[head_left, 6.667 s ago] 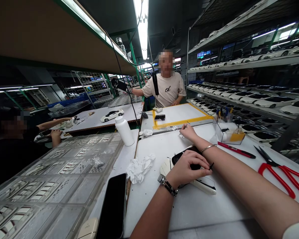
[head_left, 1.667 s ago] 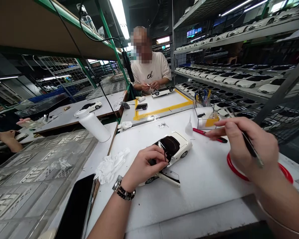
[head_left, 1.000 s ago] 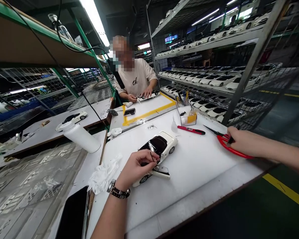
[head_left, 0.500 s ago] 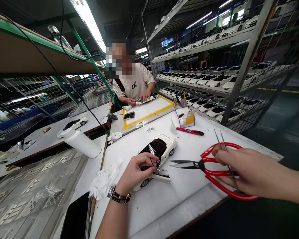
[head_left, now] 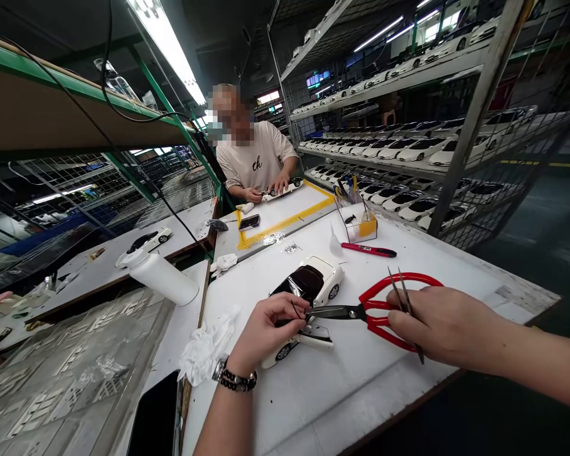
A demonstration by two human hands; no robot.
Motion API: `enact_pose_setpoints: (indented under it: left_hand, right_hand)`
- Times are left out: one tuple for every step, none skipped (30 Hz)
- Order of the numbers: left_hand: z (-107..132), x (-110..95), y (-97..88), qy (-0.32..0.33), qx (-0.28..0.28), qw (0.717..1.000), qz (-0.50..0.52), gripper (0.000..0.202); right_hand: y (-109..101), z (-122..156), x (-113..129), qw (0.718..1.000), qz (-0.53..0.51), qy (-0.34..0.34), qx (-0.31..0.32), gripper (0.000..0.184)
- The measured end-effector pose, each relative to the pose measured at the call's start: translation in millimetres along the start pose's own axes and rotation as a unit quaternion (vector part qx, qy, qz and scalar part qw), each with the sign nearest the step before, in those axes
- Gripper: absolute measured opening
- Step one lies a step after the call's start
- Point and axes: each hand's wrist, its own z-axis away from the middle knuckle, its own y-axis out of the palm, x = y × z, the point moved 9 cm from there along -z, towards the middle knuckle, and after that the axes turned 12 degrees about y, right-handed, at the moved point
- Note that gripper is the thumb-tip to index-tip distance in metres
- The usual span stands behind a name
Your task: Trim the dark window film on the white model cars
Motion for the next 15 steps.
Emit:
enact_pose_setpoints:
  left_hand:
    - [0, 0, 0.1, 0.001, 0.001, 1.000, 0.000, 0.011]
    - [0, 0, 0.3, 0.001, 0.003, 1.000, 0.000, 0.010]
    - [-1, 0, 0.6, 0.002, 0.005, 1.000, 0.000, 0.010]
    - [-1, 0, 0.8, 0.003, 0.006, 1.000, 0.000, 0.010]
    - [-1, 0, 0.9, 0.003, 0.006, 1.000, 0.000, 0.010]
    - [-2, 0, 0.9, 0.003, 0.007, 1.000, 0.000, 0.010]
    - [-2, 0, 0.8, 0.002, 0.006, 1.000, -0.001, 0.010]
    - [-2, 0, 0.7, 0.001, 0.006, 1.000, -0.001, 0.010]
    - [-1, 0, 0.7, 0.001, 0.006, 1.000, -0.002, 0.010]
    - [-1, 0, 0.7, 0.001, 0.006, 1.000, -0.003, 0.010]
    - [-1, 0, 0.8, 0.001, 0.007, 1.000, -0.003, 0.010]
    - [-1, 0, 0.9, 0.002, 0.008, 1.000, -0.004, 0.010]
    - [-1, -1, 1.0, 0.002, 0.009, 1.000, -0.005, 0.011]
    - [-1, 0, 1.0, 0.001, 0.009, 1.000, -0.007, 0.011]
    - [-1, 0, 0.9, 0.000, 0.009, 1.000, -0.008, 0.011]
  right_hand:
    - [0, 0, 0, 1.000, -0.002, 0.002, -0.001, 0.008]
    - [-1, -1, 0, 1.000, -0.004, 0.002, -0.002, 0.008]
    - [-2, -1, 1, 1.000, -0.006, 0.000, -0.006, 0.007]
    - [-3, -2, 2, 1.000, -0.006, -0.005, -0.012, 0.007]
    - [-6, -2, 4, 1.000, -0.004, -0.011, -0.021, 0.006]
    - [-9, -2, 6, 0.999, 0.000, -0.019, -0.034, 0.006]
    - [-11, -2, 8, 0.999, 0.004, -0.026, -0.046, 0.007]
    - [-13, -2, 10, 0.998, 0.008, -0.033, -0.057, 0.007]
    - [-15, -2, 11, 0.997, 0.012, -0.036, -0.064, 0.007]
    - [-15, -2, 12, 0.997, 0.015, -0.038, -0.067, 0.008]
    - [-15, -2, 12, 0.997, 0.016, -0.038, -0.067, 0.008]
    - [-14, -2, 12, 0.997, 0.016, -0.038, -0.065, 0.008]
    - [-14, -2, 12, 0.997, 0.015, -0.038, -0.063, 0.008]
    - [-13, -2, 12, 0.997, 0.014, -0.038, -0.061, 0.009]
    - [-13, -2, 12, 0.997, 0.012, -0.039, -0.059, 0.009]
